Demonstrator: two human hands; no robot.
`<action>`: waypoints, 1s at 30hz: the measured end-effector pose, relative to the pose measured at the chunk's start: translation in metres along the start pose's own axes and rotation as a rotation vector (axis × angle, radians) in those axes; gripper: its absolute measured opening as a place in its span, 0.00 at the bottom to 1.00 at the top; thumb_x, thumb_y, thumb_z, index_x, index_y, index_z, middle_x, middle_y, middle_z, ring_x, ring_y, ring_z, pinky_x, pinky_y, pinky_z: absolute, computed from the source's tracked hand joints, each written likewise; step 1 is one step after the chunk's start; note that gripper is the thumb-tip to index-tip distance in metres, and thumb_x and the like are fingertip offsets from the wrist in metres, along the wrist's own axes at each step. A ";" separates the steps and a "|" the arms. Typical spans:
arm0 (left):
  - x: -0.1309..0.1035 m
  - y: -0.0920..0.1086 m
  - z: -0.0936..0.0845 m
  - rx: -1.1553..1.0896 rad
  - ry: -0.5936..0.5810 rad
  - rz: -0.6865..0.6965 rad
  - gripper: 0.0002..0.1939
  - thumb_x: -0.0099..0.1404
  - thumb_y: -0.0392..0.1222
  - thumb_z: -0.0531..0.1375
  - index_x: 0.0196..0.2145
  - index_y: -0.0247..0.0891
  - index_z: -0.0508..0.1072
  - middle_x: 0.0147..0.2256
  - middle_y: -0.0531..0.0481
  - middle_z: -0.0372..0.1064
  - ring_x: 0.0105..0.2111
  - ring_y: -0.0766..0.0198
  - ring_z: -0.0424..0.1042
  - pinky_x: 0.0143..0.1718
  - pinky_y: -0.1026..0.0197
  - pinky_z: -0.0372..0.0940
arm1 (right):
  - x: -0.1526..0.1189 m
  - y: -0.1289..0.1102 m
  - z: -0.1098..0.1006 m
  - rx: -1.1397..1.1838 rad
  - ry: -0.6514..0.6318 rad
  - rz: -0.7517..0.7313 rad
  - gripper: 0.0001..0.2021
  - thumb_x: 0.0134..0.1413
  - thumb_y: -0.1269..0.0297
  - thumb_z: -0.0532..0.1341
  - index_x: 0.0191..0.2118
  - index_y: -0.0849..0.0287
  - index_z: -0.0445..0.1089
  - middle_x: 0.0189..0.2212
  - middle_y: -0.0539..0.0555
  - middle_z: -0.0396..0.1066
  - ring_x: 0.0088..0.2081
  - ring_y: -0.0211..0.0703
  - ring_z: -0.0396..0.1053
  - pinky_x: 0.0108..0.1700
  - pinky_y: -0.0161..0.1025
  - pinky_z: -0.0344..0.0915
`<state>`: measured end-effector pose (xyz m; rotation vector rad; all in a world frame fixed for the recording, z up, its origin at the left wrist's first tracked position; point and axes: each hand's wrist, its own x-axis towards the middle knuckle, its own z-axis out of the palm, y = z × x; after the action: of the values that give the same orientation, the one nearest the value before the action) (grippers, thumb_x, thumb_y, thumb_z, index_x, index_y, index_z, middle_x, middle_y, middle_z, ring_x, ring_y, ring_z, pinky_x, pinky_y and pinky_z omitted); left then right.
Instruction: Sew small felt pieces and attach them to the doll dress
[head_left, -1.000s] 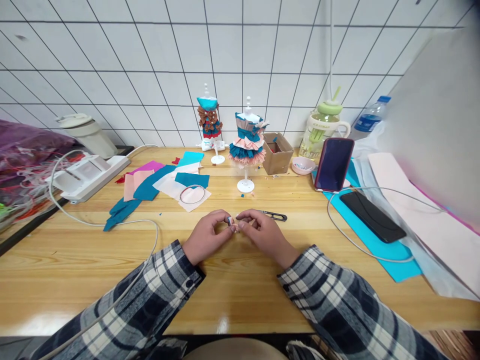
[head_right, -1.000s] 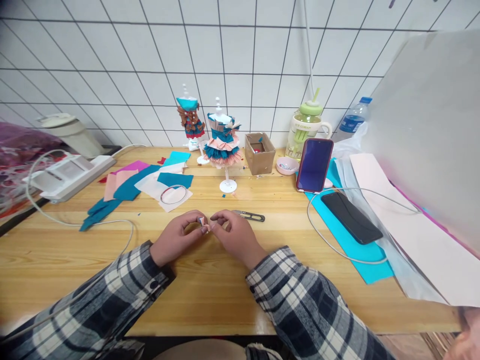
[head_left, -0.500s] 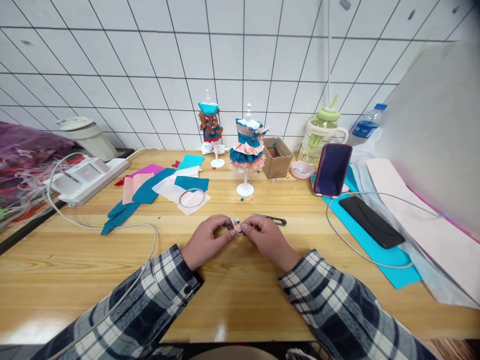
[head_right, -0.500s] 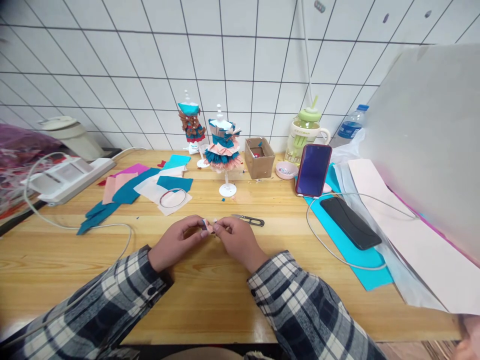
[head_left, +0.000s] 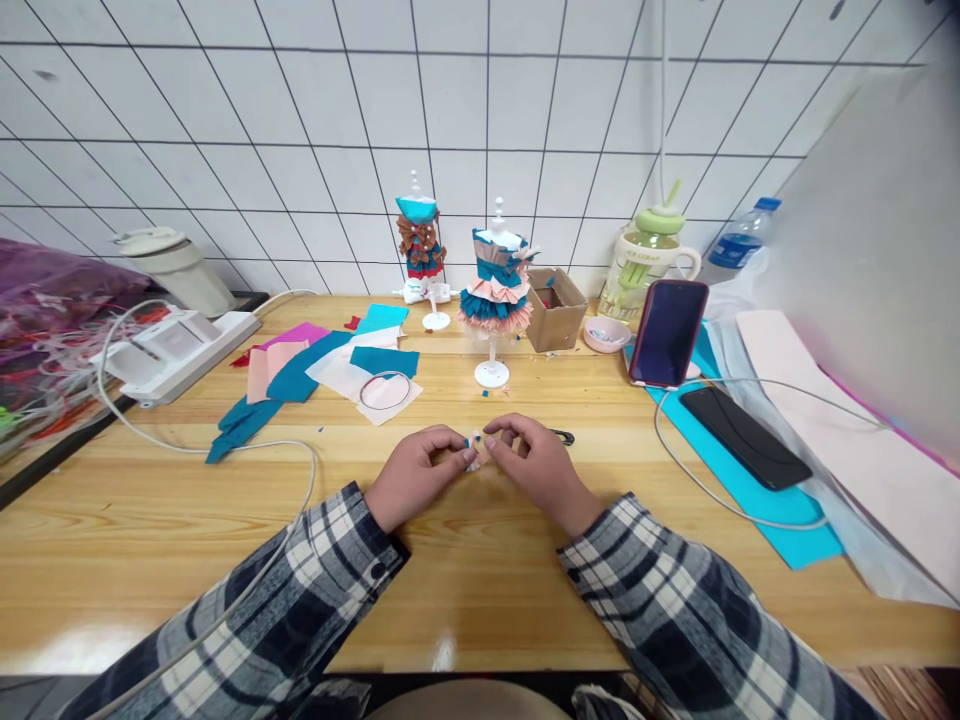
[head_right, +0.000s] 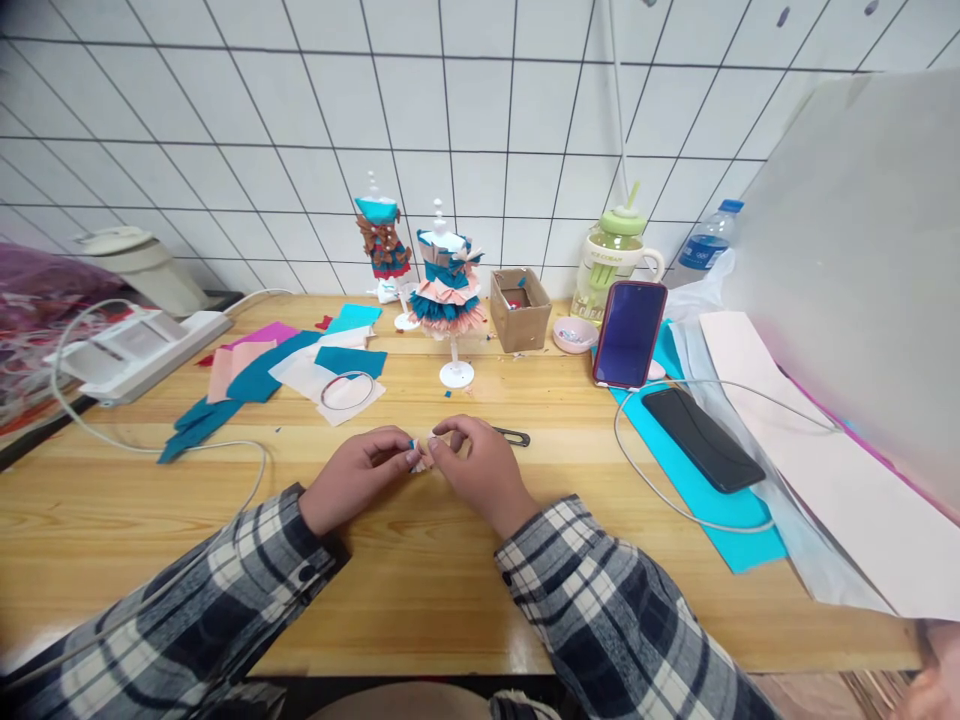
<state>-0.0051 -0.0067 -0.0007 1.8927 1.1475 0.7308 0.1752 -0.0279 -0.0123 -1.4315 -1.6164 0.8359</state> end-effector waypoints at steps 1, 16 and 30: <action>0.000 0.000 0.000 0.001 -0.008 0.009 0.13 0.60 0.48 0.58 0.29 0.36 0.75 0.29 0.48 0.71 0.32 0.62 0.69 0.36 0.63 0.64 | 0.000 -0.001 0.000 0.019 -0.009 -0.003 0.11 0.50 0.59 0.60 0.37 0.57 0.73 0.26 0.49 0.68 0.25 0.35 0.60 0.28 0.33 0.56; -0.002 0.003 0.000 -0.013 0.002 0.053 0.11 0.60 0.46 0.59 0.30 0.36 0.76 0.31 0.47 0.72 0.33 0.62 0.70 0.38 0.62 0.63 | -0.001 0.002 0.004 0.310 -0.108 0.097 0.10 0.49 0.58 0.61 0.31 0.60 0.72 0.23 0.48 0.71 0.20 0.32 0.55 0.23 0.31 0.53; -0.002 0.005 0.000 -0.228 0.003 -0.067 0.13 0.59 0.48 0.60 0.28 0.34 0.73 0.28 0.51 0.70 0.31 0.64 0.67 0.36 0.64 0.61 | -0.004 -0.003 0.006 0.220 -0.066 0.026 0.10 0.49 0.58 0.61 0.33 0.59 0.70 0.23 0.47 0.67 0.21 0.31 0.55 0.23 0.30 0.54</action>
<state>-0.0034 -0.0100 0.0031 1.6566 1.0754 0.7920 0.1684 -0.0320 -0.0125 -1.2834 -1.5052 1.0514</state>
